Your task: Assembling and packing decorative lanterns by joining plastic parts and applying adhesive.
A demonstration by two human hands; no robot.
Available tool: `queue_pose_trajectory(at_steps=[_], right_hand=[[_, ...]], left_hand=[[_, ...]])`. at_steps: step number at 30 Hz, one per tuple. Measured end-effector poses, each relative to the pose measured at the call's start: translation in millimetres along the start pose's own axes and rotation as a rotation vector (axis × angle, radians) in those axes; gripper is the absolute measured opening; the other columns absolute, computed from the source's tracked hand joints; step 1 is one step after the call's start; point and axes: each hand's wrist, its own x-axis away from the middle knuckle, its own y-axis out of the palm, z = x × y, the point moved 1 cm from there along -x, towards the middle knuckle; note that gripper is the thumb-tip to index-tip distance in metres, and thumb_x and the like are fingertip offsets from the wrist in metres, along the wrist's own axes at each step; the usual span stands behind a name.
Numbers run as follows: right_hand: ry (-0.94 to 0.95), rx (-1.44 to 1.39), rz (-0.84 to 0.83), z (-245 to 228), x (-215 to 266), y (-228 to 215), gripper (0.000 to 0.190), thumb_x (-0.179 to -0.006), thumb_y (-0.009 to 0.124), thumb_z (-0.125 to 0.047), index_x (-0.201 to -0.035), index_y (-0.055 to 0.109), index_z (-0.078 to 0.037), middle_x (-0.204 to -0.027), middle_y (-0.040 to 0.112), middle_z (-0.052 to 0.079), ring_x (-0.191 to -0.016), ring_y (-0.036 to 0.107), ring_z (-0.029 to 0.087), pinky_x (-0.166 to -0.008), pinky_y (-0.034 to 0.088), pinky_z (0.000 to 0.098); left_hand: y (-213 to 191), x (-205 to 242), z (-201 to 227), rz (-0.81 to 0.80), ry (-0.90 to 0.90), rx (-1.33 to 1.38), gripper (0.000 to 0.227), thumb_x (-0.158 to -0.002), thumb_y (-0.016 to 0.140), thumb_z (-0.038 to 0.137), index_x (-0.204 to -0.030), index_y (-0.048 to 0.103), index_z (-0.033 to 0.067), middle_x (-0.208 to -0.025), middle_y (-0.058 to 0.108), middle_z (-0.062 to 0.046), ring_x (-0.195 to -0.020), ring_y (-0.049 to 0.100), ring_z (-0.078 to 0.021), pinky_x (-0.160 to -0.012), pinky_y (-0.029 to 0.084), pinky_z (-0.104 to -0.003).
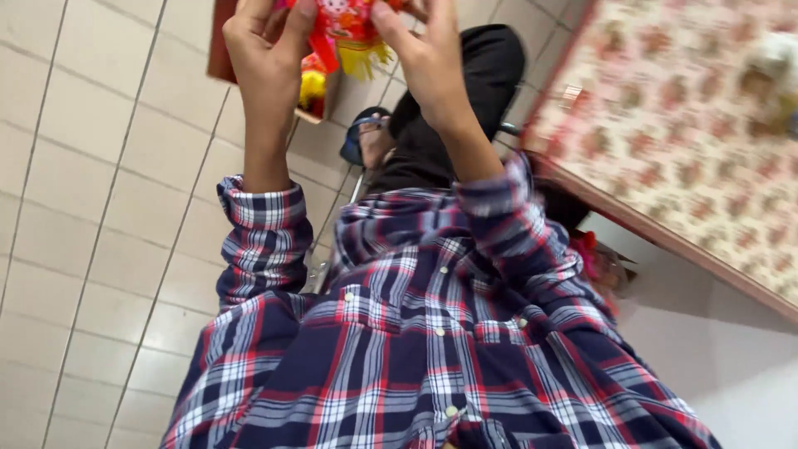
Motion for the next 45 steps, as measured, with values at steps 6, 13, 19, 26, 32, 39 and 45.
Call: queue_pose_trajectory(at_steps=[6, 13, 19, 26, 32, 39, 45], right_hand=[[0.245, -0.107, -0.231, 205, -3, 114, 0.049, -0.091, 0.074, -0.004, -0.133, 0.048, -0.011, -0.127, 0.067, 0.014, -0.117, 0.070, 0.028, -0.091, 0.066, 0.0393], [0.873, 0.255, -0.248, 241, 29, 181, 0.042, -0.083, 0.065, -0.019, -0.117, 0.041, -0.016, -0.128, 0.070, 0.014, -0.102, 0.076, 0.031, -0.079, 0.060, 0.0422], [0.724, 0.487, -0.345, 311, 58, 193, 0.024, -0.089, 0.056, -0.018, -0.110, 0.054, -0.007, -0.118, 0.064, 0.020, -0.109, 0.061, 0.037, -0.092, 0.045, 0.0453], [0.568, 0.619, -0.661, 320, 75, 199, 0.044, -0.095, 0.058, -0.020, -0.133, 0.063, 0.003, -0.151, 0.040, 0.035, -0.137, 0.045, 0.053, -0.119, 0.037, 0.0545], [0.516, 0.921, -1.011, 273, 34, 175, 0.041, -0.095, 0.052, -0.037, -0.118, 0.069, -0.007, -0.118, 0.068, 0.023, -0.112, 0.067, 0.044, -0.095, 0.054, 0.0559], [-0.053, 1.236, -0.582, 57, -36, 83, 0.030, -0.089, 0.065, -0.040, -0.106, 0.065, -0.015, -0.083, 0.069, 0.010, -0.070, 0.073, 0.037, -0.054, 0.058, 0.0564], [0.081, 0.989, -0.453, -171, -6, -81, 0.037, -0.102, 0.050, -0.036, -0.127, 0.054, -0.008, -0.085, 0.072, 0.020, -0.081, 0.072, 0.046, -0.066, 0.056, 0.0612]], left_hand=[[-109, 31, -160, 0.056, -0.280, -0.452, 0.019, -0.099, 0.068, 0.011, -0.115, 0.069, 0.0013, -0.102, 0.076, -0.012, -0.088, 0.071, -0.0192, -0.065, 0.060, -0.032], [-154, 72, -286, -0.005, -0.683, -0.507, 0.043, -0.085, 0.062, 0.003, -0.127, 0.069, 0.0078, -0.102, 0.080, -0.006, -0.083, 0.074, -0.0138, -0.075, 0.062, -0.033], [-165, 115, -366, -0.129, -0.781, -0.645, 0.092, -0.092, 0.075, 0.023, -0.161, 0.014, 0.0097, -0.131, 0.071, -0.017, -0.116, 0.068, -0.0369, -0.094, 0.054, -0.045], [-163, 131, -401, -0.199, -0.708, -1.056, 0.054, -0.090, 0.069, 0.007, -0.139, 0.052, -0.0093, -0.139, 0.055, -0.032, -0.117, 0.064, -0.0513, -0.097, 0.056, -0.060], [-154, 87, -355, -0.130, -0.623, -1.190, 0.043, -0.097, 0.065, 0.028, -0.127, 0.068, -0.0034, -0.137, 0.054, -0.037, -0.118, 0.063, -0.0503, -0.089, 0.056, -0.063], [-46, -50, -155, 0.232, -0.083, -0.906, 0.028, -0.098, 0.063, 0.029, -0.120, 0.077, 0.0194, -0.121, 0.075, -0.004, -0.104, 0.073, -0.0305, -0.087, 0.058, -0.047], [116, -76, 41, -0.040, 0.258, -0.389, 0.025, -0.099, 0.051, 0.014, -0.087, 0.073, 0.0135, -0.094, 0.079, -0.008, -0.085, 0.075, -0.0301, -0.078, 0.058, -0.037]])
